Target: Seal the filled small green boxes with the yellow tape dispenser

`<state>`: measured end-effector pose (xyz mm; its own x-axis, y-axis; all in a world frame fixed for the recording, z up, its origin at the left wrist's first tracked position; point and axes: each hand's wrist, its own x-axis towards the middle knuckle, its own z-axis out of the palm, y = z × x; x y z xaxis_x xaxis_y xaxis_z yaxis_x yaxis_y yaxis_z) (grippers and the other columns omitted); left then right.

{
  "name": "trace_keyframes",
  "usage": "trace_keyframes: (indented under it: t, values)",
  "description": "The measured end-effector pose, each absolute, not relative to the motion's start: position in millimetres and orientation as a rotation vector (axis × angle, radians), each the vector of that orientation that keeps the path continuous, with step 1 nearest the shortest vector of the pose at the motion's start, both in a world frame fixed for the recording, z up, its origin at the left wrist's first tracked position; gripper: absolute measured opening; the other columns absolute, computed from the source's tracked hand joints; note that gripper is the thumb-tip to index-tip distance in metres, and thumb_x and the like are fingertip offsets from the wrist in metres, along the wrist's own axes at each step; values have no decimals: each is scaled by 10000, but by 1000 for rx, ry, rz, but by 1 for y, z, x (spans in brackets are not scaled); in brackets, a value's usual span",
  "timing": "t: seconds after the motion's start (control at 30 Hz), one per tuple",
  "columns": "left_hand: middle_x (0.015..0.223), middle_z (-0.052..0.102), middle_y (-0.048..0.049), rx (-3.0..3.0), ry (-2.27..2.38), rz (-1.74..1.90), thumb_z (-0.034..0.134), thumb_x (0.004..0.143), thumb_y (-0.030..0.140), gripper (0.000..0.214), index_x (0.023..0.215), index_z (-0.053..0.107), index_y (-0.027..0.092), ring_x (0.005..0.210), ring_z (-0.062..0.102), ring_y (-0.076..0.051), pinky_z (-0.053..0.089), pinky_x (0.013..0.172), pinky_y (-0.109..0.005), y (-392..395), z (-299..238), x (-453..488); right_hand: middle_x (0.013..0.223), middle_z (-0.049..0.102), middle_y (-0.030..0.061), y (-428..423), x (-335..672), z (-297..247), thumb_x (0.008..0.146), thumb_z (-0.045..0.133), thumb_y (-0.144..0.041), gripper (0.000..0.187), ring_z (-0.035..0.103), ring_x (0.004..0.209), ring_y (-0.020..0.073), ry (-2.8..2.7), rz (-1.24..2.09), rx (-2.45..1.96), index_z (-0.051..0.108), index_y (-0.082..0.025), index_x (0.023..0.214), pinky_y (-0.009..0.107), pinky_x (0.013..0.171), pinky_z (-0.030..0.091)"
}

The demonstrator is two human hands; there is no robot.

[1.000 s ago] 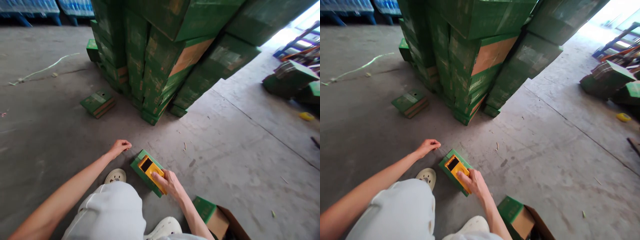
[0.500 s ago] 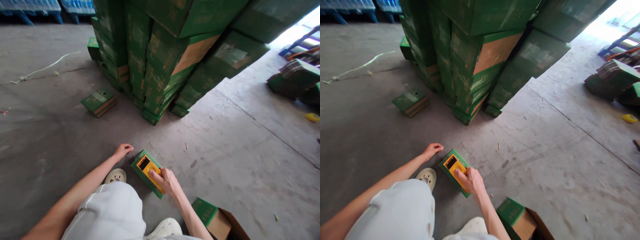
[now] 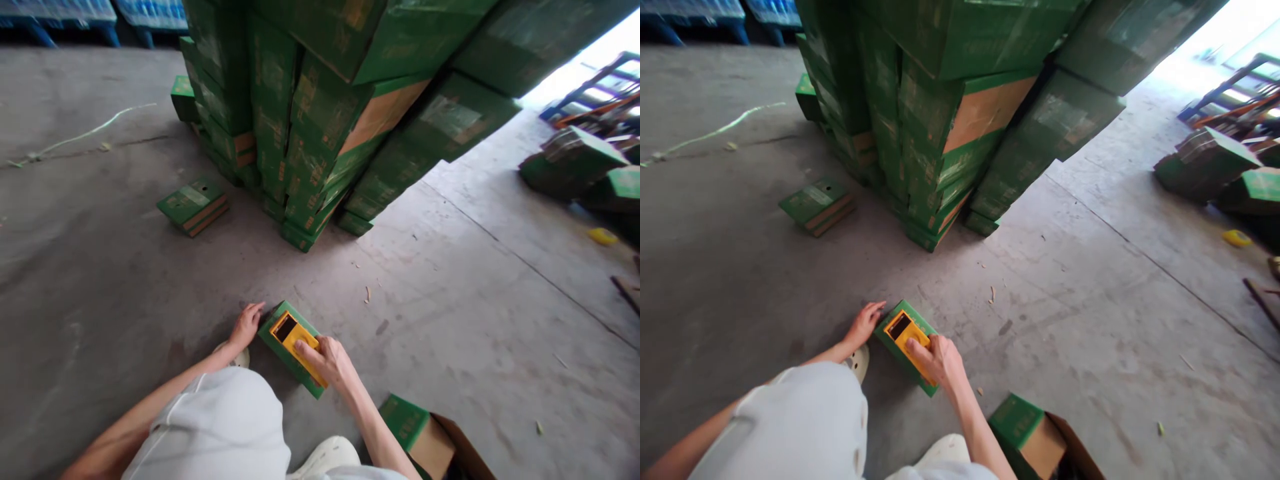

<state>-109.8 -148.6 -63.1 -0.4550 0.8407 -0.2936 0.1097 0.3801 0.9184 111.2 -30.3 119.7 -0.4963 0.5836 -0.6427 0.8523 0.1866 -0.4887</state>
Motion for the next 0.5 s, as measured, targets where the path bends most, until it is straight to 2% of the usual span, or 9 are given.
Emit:
trace_keyframes:
  t: [0.07, 0.1, 0.2, 0.27, 0.37, 0.5]
  values:
    - [1547, 526, -113, 992, 1664, 1152, 451, 885, 176, 641, 1515, 544, 245, 1437, 501, -258, 381, 1230, -462, -155, -52, -110, 573, 520, -8, -30, 111, 121, 891, 580, -731, 576, 531, 585, 140, 2163, -1211, 1348, 491, -205, 673, 228, 502, 270]
    - [1644, 429, -84, 1105, 1565, 1121, 479, 864, 175, 728, 1585, 455, 273, 1522, 399, -263, 333, 1263, -464, -156, -46, -111, 570, 525, -6, -30, 110, 121, 887, 583, -733, 576, 535, 586, 143, 2165, -1211, 1343, 490, -207, 673, 228, 501, 272]
    - [1771, 115, -71, 1495, 1353, 881, 706, 764, 245, 1095, 1697, 136, 291, 1629, 103, -326, 157, 1320, -513, -147, -27, -117, 558, 565, 10, -30, 109, 125, 894, 583, -722, 564, 578, 583, 162, 2152, -1232, 1332, 501, -211, 670, 226, 496, 293]
    - [1773, 7, -119, 1674, 1325, 716, 863, 669, 374, 1323, 1702, 43, 268, 1625, 3, -392, 87, 1311, -576, -133, -17, -124, 563, 617, 28, -30, 108, 127, 907, 571, -709, 546, 624, 570, 181, 2096, -1300, 1332, 525, -212, 687, 226, 494, 341]
    - [1765, 65, -154, 1801, 1301, 571, 938, 567, 589, 1435, 1698, 113, 277, 1616, 15, -438, 58, 1291, -622, -111, -11, -133, 585, 677, 47, -30, 107, 128, 908, 574, -702, 522, 670, 550, 206, 1994, -1433, 1333, 570, -208, 739, 235, 498, 415]
    - [1702, 306, -179, 1866, 1270, 566, 943, 504, 676, 1412, 1669, 264, 258, 1598, 181, -428, 95, 1302, -559, -97, -12, -138, 609, 692, 42, -29, 111, 126, 898, 587, -696, 516, 682, 581, 205, 1993, -1462, 1325, 616, -194, 787, 224, 493, 421]
